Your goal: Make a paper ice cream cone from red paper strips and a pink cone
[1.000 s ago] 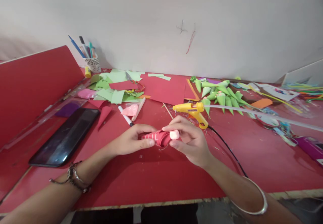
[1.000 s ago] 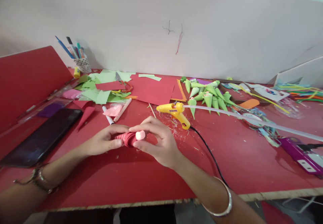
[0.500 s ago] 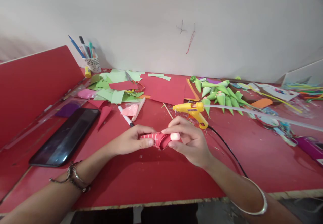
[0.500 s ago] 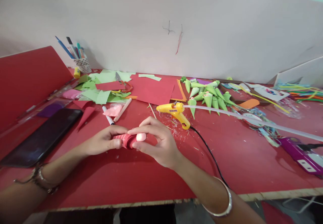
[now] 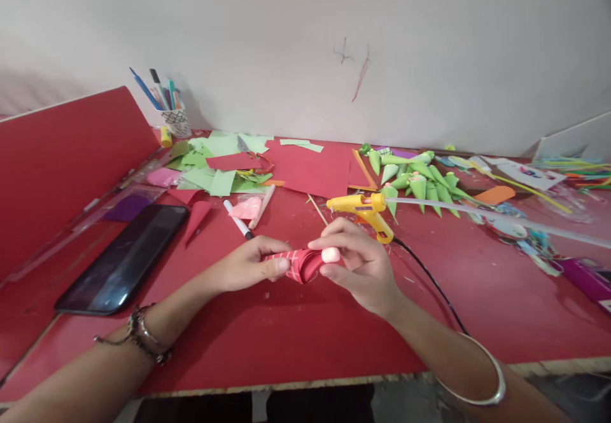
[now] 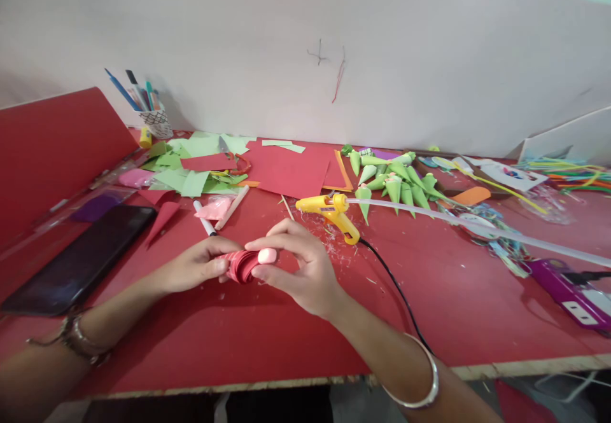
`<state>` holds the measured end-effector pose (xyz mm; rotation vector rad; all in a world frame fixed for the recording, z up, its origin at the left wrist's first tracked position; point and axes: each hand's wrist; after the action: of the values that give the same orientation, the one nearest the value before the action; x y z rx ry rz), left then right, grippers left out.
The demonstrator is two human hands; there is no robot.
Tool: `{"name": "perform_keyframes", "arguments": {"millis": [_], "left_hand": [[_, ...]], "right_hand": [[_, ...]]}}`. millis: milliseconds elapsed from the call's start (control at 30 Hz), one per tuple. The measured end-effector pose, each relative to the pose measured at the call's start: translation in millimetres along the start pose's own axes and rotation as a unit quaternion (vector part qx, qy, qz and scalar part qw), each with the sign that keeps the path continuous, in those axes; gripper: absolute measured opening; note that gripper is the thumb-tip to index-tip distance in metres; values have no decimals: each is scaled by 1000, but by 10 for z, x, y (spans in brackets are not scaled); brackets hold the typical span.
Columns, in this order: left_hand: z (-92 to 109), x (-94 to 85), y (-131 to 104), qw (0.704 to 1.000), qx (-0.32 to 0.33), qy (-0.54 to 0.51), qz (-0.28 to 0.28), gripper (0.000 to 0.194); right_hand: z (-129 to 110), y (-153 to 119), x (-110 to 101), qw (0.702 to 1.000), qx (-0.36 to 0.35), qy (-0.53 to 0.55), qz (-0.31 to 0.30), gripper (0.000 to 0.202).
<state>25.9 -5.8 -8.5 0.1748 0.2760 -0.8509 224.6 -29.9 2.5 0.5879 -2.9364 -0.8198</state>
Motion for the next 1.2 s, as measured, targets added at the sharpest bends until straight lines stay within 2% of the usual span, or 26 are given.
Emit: {"name": "perform_keyframes", "arguments": {"millis": [267,467,700,867,933,1000,1200], "left_hand": [[-5,-2,14,1000,-4,15,15,49],[-15,2,-2,999,-1,28,36,46],[-1,7,2,999,2,18,32,44],[52,20,7,997,7,-30,74,40],[68,19,14,997,4,-22,74,32],[77,13,22,997,4,-7,72,28],[42,17,19,997,-10,-4,81,33]], "right_hand": [[-2,-2,-15,1000,-4,-27,12,22],[6,5,-9,1000,-3,-18,12,33],[-24,3,-6,999,3,-42,15,25],[-21,14,3,997,0,-44,63,14],[-12,22,4,997,4,-36,75,11],[-2,26,2,997,8,-27,72,15],[7,20,-2,998,21,-9,58,22]]}}
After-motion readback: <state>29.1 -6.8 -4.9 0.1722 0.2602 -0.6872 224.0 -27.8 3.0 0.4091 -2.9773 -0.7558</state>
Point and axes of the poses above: each hand's wrist, its own y-axis towards the middle knuckle, its own x-axis out of the palm, z = x × y, and after that the axes turned 6 degrees about y, right-handed
